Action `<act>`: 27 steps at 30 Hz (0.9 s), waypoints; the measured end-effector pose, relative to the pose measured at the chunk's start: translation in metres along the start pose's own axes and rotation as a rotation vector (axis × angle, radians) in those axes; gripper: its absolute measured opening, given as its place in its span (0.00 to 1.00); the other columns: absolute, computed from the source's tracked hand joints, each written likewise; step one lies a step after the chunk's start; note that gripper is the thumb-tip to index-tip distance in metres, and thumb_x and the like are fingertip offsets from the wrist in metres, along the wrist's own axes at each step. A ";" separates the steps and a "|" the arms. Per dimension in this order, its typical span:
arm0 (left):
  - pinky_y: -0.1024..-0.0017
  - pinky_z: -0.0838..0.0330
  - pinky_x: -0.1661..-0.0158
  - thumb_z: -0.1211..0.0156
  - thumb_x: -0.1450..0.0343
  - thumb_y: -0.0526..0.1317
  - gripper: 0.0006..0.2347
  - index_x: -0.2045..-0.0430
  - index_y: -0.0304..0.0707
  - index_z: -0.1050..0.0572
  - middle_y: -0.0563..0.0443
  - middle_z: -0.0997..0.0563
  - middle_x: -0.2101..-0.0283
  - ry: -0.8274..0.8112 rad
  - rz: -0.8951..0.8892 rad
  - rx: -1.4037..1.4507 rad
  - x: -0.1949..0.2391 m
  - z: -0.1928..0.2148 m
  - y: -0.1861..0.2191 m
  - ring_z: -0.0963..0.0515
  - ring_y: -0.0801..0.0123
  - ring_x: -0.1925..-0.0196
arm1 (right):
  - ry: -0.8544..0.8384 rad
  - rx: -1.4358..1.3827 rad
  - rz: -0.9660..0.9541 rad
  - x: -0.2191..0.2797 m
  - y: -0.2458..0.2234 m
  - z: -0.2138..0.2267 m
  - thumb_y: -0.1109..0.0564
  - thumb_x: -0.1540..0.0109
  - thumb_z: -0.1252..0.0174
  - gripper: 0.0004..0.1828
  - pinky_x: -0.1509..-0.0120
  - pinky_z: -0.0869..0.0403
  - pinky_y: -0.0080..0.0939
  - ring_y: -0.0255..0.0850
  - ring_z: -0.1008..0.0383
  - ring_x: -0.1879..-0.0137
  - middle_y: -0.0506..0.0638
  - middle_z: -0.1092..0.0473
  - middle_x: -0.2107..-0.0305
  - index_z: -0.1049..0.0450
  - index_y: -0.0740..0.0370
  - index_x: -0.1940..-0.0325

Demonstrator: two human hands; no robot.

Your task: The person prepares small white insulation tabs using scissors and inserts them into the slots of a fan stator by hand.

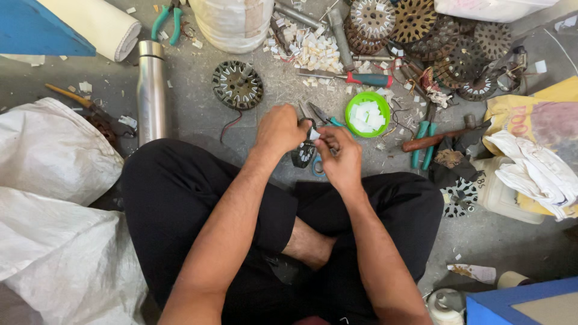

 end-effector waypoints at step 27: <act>0.59 0.21 0.60 0.24 0.40 0.44 0.14 0.73 0.32 0.16 0.34 0.17 0.70 -0.058 0.114 0.196 0.001 -0.001 -0.016 0.14 0.48 0.64 | -0.047 -0.269 -0.261 0.003 0.033 -0.022 0.69 0.41 0.36 0.07 0.61 0.21 0.32 0.33 0.19 0.65 0.52 0.21 0.69 0.22 0.68 0.58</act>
Point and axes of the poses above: each hand's wrist, its own x-axis away from the middle knuckle, its own z-axis out of the back of the hand, y = z × x, the point moved 7 cm from there along -x, towards the middle knuckle
